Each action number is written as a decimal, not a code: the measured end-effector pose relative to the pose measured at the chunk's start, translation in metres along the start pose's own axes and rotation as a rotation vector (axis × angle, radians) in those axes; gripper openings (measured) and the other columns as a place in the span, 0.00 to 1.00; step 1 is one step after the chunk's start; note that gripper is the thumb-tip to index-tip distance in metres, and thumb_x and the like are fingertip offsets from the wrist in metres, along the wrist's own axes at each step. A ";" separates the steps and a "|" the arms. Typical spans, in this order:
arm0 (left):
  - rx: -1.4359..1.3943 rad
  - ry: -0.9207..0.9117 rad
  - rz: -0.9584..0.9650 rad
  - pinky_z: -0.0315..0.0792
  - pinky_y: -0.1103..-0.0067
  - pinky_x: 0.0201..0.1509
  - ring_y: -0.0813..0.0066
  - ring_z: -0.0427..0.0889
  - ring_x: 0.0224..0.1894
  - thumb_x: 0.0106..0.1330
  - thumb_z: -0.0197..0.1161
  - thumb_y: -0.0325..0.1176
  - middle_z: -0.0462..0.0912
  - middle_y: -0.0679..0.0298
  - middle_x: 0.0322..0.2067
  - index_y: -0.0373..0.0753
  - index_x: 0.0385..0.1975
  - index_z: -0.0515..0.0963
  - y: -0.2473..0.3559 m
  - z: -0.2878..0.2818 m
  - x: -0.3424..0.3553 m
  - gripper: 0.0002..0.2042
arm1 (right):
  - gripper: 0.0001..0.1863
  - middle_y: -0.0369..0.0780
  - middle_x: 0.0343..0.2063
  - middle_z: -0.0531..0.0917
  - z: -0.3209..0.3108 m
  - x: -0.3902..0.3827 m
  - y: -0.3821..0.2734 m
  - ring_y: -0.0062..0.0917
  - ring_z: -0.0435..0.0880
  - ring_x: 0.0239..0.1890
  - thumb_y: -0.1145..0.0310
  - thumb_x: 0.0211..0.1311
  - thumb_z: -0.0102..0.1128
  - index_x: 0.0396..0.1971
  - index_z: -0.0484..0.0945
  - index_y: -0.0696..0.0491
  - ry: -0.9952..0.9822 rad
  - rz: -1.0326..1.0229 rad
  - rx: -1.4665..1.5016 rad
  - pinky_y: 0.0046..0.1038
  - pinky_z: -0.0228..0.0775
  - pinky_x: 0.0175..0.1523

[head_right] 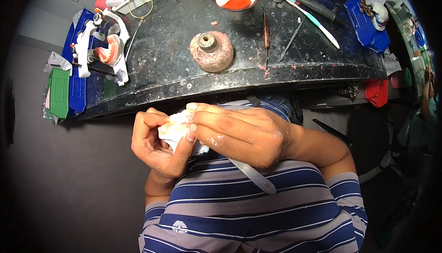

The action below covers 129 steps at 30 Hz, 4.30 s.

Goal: The person carves and shapes wax around artificial teeth on a dental model using a metal carving tool.

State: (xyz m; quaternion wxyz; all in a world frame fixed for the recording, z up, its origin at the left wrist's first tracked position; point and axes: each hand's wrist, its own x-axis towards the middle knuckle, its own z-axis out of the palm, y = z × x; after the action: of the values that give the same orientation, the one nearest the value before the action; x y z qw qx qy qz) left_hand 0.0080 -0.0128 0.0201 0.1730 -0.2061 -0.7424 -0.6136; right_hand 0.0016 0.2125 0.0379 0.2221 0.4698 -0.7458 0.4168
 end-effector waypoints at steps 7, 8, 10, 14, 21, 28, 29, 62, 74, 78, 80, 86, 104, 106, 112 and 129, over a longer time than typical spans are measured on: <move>0.292 -0.038 0.223 0.64 0.78 0.29 0.72 0.70 0.22 0.48 0.83 0.28 0.77 0.60 0.24 0.34 0.32 0.75 0.004 -0.001 0.005 0.20 | 0.15 0.57 0.53 0.86 -0.007 0.001 -0.005 0.50 0.90 0.55 0.81 0.67 0.66 0.52 0.81 0.65 -0.011 0.181 0.050 0.42 0.88 0.56; 0.309 -0.037 0.225 0.64 0.78 0.30 0.71 0.70 0.22 0.48 0.83 0.28 0.77 0.60 0.24 0.34 0.32 0.75 0.005 0.000 0.004 0.20 | 0.14 0.57 0.52 0.86 -0.008 0.000 -0.005 0.51 0.90 0.55 0.81 0.69 0.65 0.53 0.81 0.64 0.032 0.234 0.087 0.41 0.87 0.56; 0.236 -0.039 0.191 0.64 0.79 0.30 0.73 0.71 0.24 0.48 0.82 0.27 0.78 0.60 0.24 0.34 0.32 0.75 0.002 -0.001 0.005 0.19 | 0.10 0.61 0.51 0.87 -0.015 -0.002 -0.005 0.50 0.90 0.55 0.72 0.80 0.57 0.50 0.78 0.64 0.100 0.250 0.146 0.43 0.85 0.59; -0.296 -0.141 -0.217 0.64 0.83 0.31 0.82 0.72 0.28 0.51 0.81 0.27 0.79 0.61 0.26 0.34 0.32 0.74 0.005 -0.006 0.010 0.18 | 0.13 0.54 0.45 0.91 -0.015 -0.005 -0.007 0.42 0.95 0.43 0.67 0.77 0.63 0.46 0.84 0.63 0.246 0.366 0.270 0.33 0.90 0.46; -0.685 -0.338 -0.470 0.70 0.79 0.39 0.71 0.77 0.29 0.43 0.79 0.38 0.80 0.58 0.23 0.35 0.30 0.74 -0.014 -0.012 0.014 0.21 | 0.08 0.46 0.41 0.92 -0.009 0.002 0.009 0.35 0.93 0.44 0.72 0.70 0.70 0.42 0.89 0.61 0.093 0.390 0.640 0.35 0.84 0.54; -0.753 -0.401 -0.504 0.72 0.77 0.37 0.70 0.78 0.30 0.42 0.78 0.37 0.82 0.57 0.24 0.36 0.29 0.74 -0.020 -0.014 0.014 0.20 | 0.19 0.53 0.34 0.91 0.000 0.003 0.002 0.41 0.94 0.41 0.60 0.74 0.68 0.35 0.87 0.64 0.151 0.575 0.838 0.40 0.87 0.51; -0.783 -0.399 -0.507 0.66 0.80 0.35 0.76 0.75 0.29 0.42 0.79 0.35 0.80 0.60 0.25 0.34 0.30 0.75 -0.021 -0.014 0.013 0.20 | 0.19 0.53 0.34 0.91 -0.001 0.002 0.003 0.41 0.94 0.41 0.60 0.74 0.68 0.35 0.87 0.64 0.151 0.575 0.838 0.40 0.87 0.51; 0.474 0.024 0.362 0.64 0.72 0.37 0.73 0.79 0.23 0.50 0.84 0.37 0.84 0.63 0.27 0.39 0.34 0.74 0.002 0.009 0.007 0.22 | 0.18 0.54 0.48 0.88 -0.004 0.012 -0.004 0.48 0.91 0.53 0.76 0.59 0.71 0.49 0.84 0.67 0.059 0.052 0.072 0.45 0.85 0.61; 0.578 0.022 0.407 0.64 0.72 0.38 0.73 0.82 0.25 0.53 0.82 0.41 0.85 0.62 0.29 0.39 0.35 0.74 0.002 0.008 0.008 0.22 | 0.15 0.53 0.52 0.87 0.000 0.004 -0.003 0.44 0.90 0.55 0.77 0.65 0.72 0.50 0.84 0.63 0.005 0.046 0.024 0.45 0.84 0.65; 0.492 0.031 0.350 0.64 0.72 0.38 0.74 0.79 0.23 0.50 0.84 0.38 0.84 0.63 0.28 0.39 0.35 0.74 0.000 0.009 0.006 0.23 | 0.16 0.53 0.52 0.87 0.000 0.002 -0.004 0.44 0.90 0.55 0.76 0.64 0.73 0.50 0.83 0.64 0.016 0.052 0.017 0.44 0.84 0.65; 0.486 0.033 0.356 0.64 0.72 0.38 0.74 0.79 0.23 0.49 0.84 0.38 0.84 0.63 0.28 0.39 0.35 0.74 -0.001 0.008 0.006 0.23 | 0.16 0.53 0.52 0.87 0.002 0.002 -0.003 0.44 0.90 0.55 0.76 0.63 0.73 0.50 0.83 0.64 0.020 0.045 0.002 0.44 0.84 0.65; 0.482 0.028 0.355 0.64 0.72 0.37 0.73 0.79 0.24 0.49 0.84 0.37 0.84 0.62 0.29 0.38 0.36 0.74 0.000 0.007 0.005 0.23 | 0.17 0.54 0.53 0.87 0.001 0.004 -0.001 0.43 0.90 0.55 0.75 0.63 0.73 0.50 0.84 0.64 0.005 -0.001 -0.023 0.44 0.83 0.65; 0.574 0.031 0.405 0.63 0.72 0.38 0.73 0.81 0.24 0.52 0.81 0.38 0.86 0.62 0.30 0.38 0.37 0.74 -0.001 0.007 0.005 0.21 | 0.14 0.55 0.48 0.88 0.003 0.007 -0.001 0.43 0.92 0.52 0.72 0.61 0.67 0.43 0.86 0.66 0.037 -0.047 -0.055 0.44 0.86 0.59; 0.576 0.038 0.409 0.64 0.72 0.38 0.73 0.82 0.24 0.52 0.80 0.38 0.86 0.62 0.30 0.38 0.37 0.74 -0.001 0.007 0.005 0.21 | 0.18 0.52 0.52 0.88 0.000 0.006 -0.004 0.42 0.89 0.57 0.72 0.62 0.74 0.51 0.85 0.62 -0.020 0.017 -0.044 0.47 0.82 0.65; 0.599 0.032 0.405 0.65 0.72 0.38 0.72 0.84 0.25 0.54 0.80 0.40 0.87 0.63 0.31 0.38 0.37 0.75 0.000 0.007 0.005 0.21 | 0.19 0.52 0.52 0.88 0.001 0.006 -0.004 0.43 0.89 0.58 0.72 0.61 0.74 0.51 0.85 0.62 -0.017 0.017 -0.040 0.46 0.82 0.65; 0.546 0.020 0.366 0.62 0.72 0.37 0.73 0.79 0.23 0.50 0.82 0.38 0.84 0.64 0.29 0.38 0.35 0.74 0.000 0.007 0.005 0.22 | 0.15 0.55 0.46 0.89 0.005 0.006 0.002 0.42 0.92 0.51 0.72 0.60 0.67 0.43 0.84 0.67 0.035 -0.046 -0.051 0.44 0.87 0.60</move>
State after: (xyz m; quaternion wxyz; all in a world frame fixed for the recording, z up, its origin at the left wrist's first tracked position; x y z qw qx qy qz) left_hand 0.0039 -0.0051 0.0213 0.3363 -0.2759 -0.8285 -0.3527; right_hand -0.0023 0.2058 0.0385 0.2567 0.4739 -0.7412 0.4003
